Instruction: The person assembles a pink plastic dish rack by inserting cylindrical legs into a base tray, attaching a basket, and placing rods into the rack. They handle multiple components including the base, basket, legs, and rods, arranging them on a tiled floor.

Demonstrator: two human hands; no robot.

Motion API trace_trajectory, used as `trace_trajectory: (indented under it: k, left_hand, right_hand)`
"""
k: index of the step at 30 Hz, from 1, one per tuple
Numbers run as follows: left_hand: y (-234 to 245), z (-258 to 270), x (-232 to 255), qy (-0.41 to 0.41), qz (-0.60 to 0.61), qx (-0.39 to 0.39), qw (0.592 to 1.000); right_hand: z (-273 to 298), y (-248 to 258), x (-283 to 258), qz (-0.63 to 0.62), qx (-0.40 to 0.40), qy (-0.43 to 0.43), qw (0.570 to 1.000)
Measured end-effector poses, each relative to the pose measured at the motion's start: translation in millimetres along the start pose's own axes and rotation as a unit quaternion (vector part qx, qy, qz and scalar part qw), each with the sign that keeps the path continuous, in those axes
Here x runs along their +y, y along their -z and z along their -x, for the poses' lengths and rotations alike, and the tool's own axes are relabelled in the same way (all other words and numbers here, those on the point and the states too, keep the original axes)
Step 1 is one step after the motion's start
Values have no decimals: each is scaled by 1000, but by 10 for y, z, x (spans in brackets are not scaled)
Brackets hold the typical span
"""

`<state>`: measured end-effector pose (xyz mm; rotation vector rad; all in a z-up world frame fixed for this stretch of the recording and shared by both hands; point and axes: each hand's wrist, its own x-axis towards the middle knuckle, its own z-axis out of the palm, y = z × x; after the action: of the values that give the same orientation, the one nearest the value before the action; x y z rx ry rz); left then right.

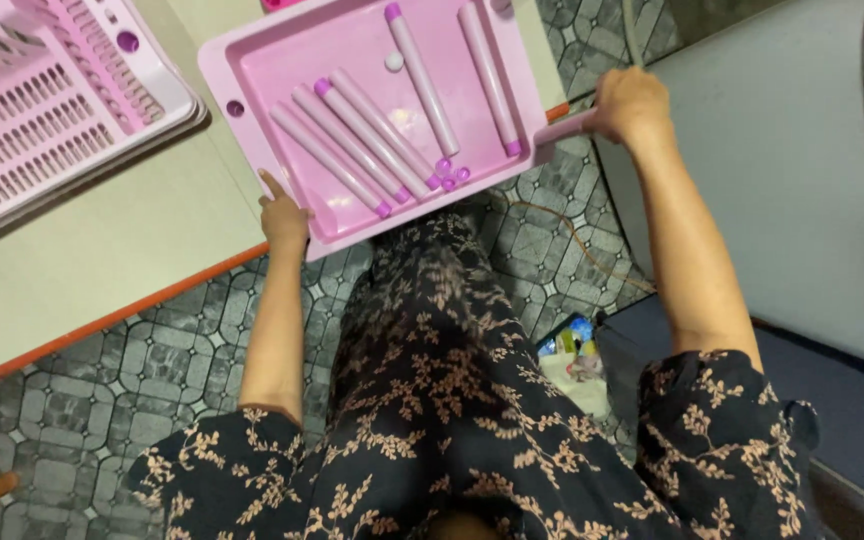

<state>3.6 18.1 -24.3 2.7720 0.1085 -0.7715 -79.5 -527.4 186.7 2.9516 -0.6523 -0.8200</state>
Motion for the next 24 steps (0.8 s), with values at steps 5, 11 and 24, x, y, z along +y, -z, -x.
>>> trace_trajectory:
  k: [5,11,24]
  left_hand:
    - [81,24,28,1,12,-26,1000]
    - [171,78,39,-11,14,-28,999]
    - [121,72,23,-13,8,-16,1000]
  right_hand:
    - [57,65,-49,7,33,0,999]
    - [25,51,26,-47,-20,-30,998]
    - [-91,-347,8,258,83,193,943]
